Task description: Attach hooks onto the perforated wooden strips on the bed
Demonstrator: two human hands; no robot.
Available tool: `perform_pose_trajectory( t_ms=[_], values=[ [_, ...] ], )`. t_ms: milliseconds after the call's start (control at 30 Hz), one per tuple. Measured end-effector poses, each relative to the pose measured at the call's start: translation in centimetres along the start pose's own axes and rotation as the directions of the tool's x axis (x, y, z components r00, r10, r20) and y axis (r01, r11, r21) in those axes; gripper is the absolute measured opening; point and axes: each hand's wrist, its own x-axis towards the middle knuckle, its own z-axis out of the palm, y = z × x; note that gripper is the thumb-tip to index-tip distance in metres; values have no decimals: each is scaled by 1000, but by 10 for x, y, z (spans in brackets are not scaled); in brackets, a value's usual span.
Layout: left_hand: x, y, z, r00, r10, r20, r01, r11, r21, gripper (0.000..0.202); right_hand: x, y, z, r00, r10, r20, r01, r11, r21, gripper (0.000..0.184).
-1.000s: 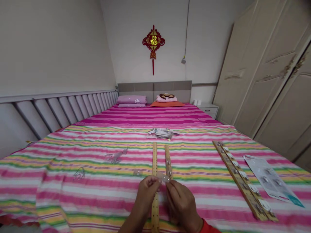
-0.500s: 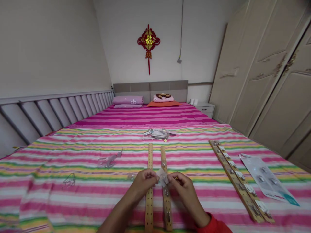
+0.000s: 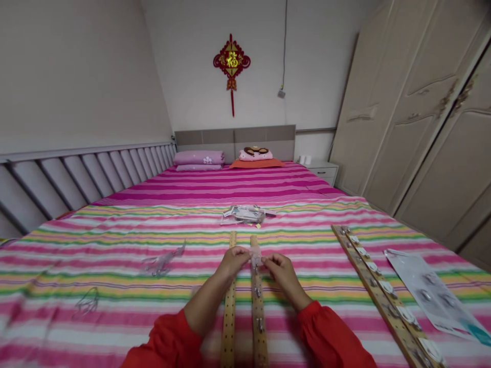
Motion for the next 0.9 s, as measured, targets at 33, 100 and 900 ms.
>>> perform_pose_trajectory(
  t_ms=[33, 100, 900],
  values=[
    [9, -3, 2, 1000, 0, -25, 0, 1000, 0, 30, 7, 4, 0, 1000, -2, -7, 2, 1000, -4, 29],
    [24, -9, 5, 998, -9, -62, 9, 1000, 6, 25, 19, 13, 0, 1000, -8, -22, 8, 1000, -15, 29],
    [85, -52, 18, 970, 46, -237, 66, 892, 447, 4, 61, 78, 3, 993, -19, -115, -2, 983, -183, 22]
  ],
)
